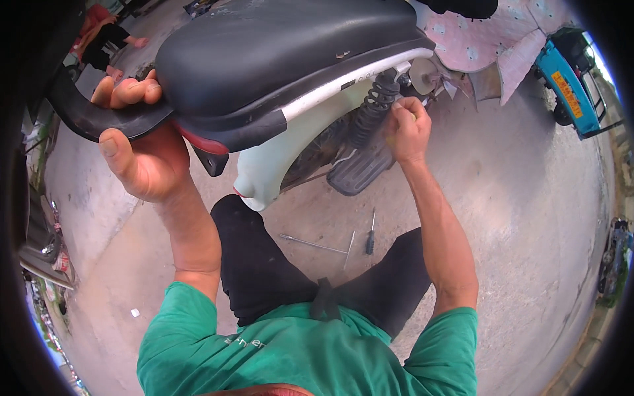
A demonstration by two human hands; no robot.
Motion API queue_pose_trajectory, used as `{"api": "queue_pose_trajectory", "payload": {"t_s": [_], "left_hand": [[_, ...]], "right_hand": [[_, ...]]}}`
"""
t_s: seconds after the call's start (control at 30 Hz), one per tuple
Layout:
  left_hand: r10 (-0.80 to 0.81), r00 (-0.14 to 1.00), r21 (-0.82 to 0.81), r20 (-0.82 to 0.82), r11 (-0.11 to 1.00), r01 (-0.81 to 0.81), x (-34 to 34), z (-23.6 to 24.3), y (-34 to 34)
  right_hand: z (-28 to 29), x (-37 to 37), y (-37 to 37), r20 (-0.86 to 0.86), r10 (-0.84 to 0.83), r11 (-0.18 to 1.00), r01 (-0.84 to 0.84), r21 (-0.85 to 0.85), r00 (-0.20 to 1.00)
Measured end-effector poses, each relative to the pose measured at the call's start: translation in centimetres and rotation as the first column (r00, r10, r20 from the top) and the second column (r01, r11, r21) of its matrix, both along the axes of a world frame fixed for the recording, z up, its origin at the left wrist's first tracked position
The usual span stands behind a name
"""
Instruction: The person uses a T-handle wrench and a screwdriver to loosen and remove screws from the rear bodywork and mechanical components of a scooter.
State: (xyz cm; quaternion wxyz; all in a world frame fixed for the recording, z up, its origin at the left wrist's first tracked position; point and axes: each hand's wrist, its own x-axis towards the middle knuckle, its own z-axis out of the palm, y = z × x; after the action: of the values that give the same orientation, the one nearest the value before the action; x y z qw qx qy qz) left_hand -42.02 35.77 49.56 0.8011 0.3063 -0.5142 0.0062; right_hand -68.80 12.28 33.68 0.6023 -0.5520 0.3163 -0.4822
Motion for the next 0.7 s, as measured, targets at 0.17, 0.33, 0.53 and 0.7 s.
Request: {"api": "queue_pose_trajectory", "payload": {"t_s": [0.17,0.33,0.53,0.7], "left_hand": [[-0.078,0.997,-0.026,0.011,0.997,0.079,0.6,-0.3,0.1],[0.021,1.0,-0.011,0.0,1.0,-0.021,0.2,-0.1,-0.2],[-0.138,0.99,-0.046,0.027,0.989,0.139,0.6,-0.3,-0.5],[-0.146,0.989,-0.032,-0.007,0.989,0.145,1.2,-0.7,0.2]], "right_hand": [[-0.7,-0.5,-1.2,0.029,0.087,0.996,-0.087,-0.012,0.996],[-0.9,-1.3,-2.5,0.195,0.427,0.887,-0.451,0.1,0.883],[-3.1,-1.8,-4.6,-0.01,0.392,0.915,-0.391,-0.096,0.92],[-1.8,-0.2,-1.7,-0.348,-0.027,0.882,-0.142,-0.45,0.937]]}}
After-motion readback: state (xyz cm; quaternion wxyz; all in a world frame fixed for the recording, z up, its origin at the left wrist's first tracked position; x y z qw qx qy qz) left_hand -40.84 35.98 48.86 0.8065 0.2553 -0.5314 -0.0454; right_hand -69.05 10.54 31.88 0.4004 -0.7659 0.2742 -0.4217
